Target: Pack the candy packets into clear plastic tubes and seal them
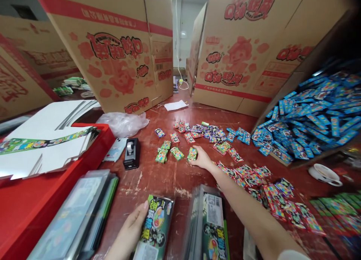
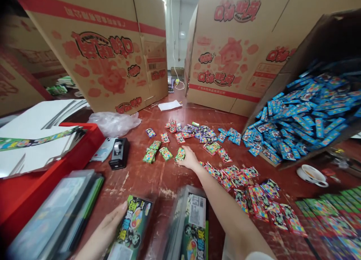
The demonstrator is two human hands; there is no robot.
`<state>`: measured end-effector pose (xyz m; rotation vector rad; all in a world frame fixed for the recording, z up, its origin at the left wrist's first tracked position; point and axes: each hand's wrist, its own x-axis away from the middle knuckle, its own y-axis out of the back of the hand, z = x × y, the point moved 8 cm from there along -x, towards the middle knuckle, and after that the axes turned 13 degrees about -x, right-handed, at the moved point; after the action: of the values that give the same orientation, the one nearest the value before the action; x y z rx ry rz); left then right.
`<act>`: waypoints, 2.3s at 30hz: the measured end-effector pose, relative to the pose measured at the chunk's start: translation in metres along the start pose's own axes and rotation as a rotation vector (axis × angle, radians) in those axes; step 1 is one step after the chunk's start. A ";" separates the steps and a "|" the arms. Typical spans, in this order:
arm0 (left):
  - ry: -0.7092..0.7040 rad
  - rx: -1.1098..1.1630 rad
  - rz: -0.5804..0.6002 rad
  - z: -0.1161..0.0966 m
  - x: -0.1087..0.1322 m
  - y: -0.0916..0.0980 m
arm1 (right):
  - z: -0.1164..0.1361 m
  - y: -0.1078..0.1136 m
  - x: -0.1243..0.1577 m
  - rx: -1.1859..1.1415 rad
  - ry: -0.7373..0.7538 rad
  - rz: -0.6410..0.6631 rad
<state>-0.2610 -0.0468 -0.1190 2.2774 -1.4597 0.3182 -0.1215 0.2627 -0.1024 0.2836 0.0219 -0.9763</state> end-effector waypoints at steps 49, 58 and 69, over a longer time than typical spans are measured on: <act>-0.269 -0.265 0.066 -0.057 0.027 -0.062 | 0.074 0.024 0.108 0.471 0.118 0.074; -0.234 -0.236 -0.009 -0.042 0.016 -0.047 | 0.042 0.013 0.056 0.475 0.150 0.228; -0.315 -0.239 -0.012 -0.062 0.011 -0.079 | 0.072 0.029 0.163 -0.395 0.079 -0.084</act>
<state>-0.1825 0.0013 -0.0769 2.2092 -1.5362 -0.2202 -0.0137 0.1273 -0.0505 -0.0426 0.2973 -1.0204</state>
